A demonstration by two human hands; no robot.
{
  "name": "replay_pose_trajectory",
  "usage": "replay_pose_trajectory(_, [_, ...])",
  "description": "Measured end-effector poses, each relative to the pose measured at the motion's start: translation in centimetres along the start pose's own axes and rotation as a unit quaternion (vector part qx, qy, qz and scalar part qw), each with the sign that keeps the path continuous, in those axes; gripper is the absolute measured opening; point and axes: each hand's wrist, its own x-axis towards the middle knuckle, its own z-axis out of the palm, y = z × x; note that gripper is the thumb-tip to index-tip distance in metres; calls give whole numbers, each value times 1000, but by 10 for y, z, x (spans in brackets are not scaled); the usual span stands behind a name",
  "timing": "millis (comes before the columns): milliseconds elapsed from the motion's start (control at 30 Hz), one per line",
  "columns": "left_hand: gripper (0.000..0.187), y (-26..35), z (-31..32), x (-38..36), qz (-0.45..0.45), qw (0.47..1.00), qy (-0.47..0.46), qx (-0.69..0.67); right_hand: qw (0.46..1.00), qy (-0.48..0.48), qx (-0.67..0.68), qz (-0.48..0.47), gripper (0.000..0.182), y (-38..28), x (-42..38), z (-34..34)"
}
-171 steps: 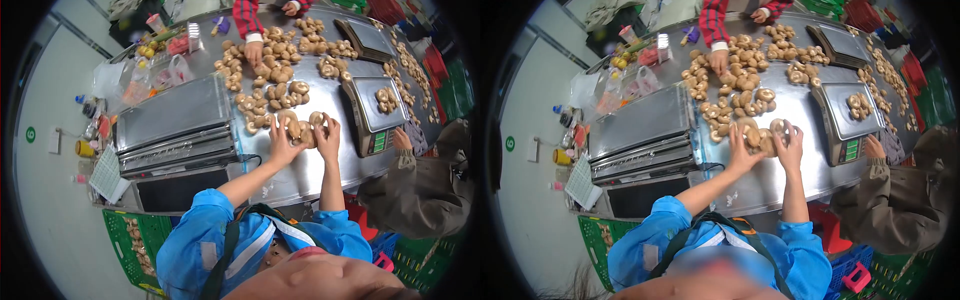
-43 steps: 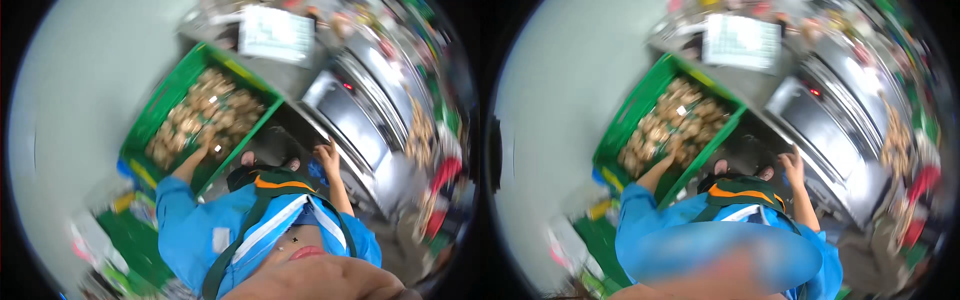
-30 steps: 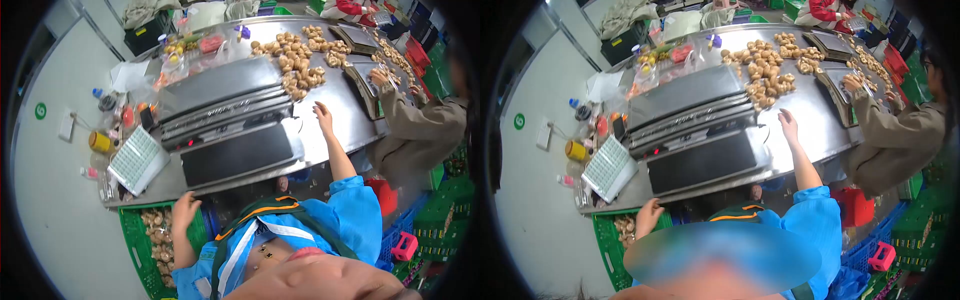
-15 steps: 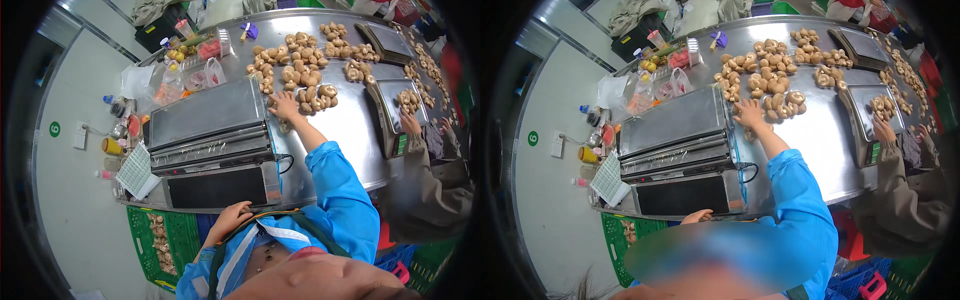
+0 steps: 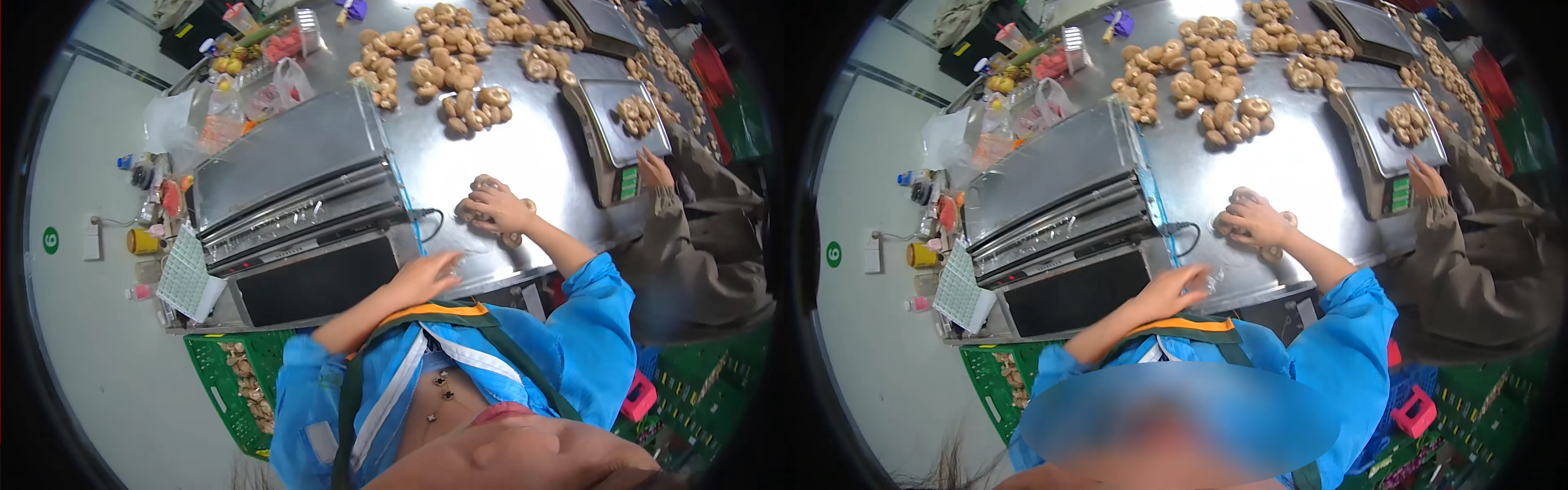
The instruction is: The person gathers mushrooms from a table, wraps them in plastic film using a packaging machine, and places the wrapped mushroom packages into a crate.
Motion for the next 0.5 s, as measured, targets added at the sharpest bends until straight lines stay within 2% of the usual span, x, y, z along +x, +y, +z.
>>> replay_pose_trajectory(33, [53, -6, 15, 22, 54, 998, 29, 0, 999, -28, 0, -25, 55, 0, -13, -6])
replay_pose_trajectory(100, [69, -10, 30, 69, 95, 992, 81, 19, 998, -42, -13, -33, 57, -7, -34, -27])
replay_pose_trajectory(167, [86, -28, 45, 116, 45, 988, 143, 43, 993, 61, -25, 93, 58, -26, -55, -51])
replay_pose_trajectory(200, [93, -24, 44, 130, -2, 986, 149, 70, 969, 140, -23, 202, 61, -24, -72, -40])
replay_pose_trajectory(233, [100, -20, 43, 143, -49, 982, 154, 95, 922, 230, 1, 311, 64, -23, -90, -29])
replay_pose_trajectory(267, [112, -36, 50, 162, -83, 986, 129, 69, 860, 320, 36, 395, 68, -21, -107, -18])
replay_pose_trajectory(300, [112, -49, 59, 173, -78, 987, 126, 67, 778, 375, 139, 484, 71, -17, -119, 3])
replay_pose_trajectory(367, [119, -60, 72, 191, -145, 986, 61, 59, 710, 386, 225, 544, 74, 0, -134, 74])
replay_pose_trajectory(400, [121, -56, 78, 193, -129, 989, 54, 45, 725, 379, 250, 518, 74, -13, -119, 67])
replay_pose_trajectory(433, [121, -52, 82, 193, -126, 989, 55, 47, 731, 335, 193, 563, 70, -28, -108, 55])
replay_pose_trajectory(500, [112, -40, 81, 183, -66, 990, 125, 18, 683, 391, 268, 555, 70, -30, -99, 44])
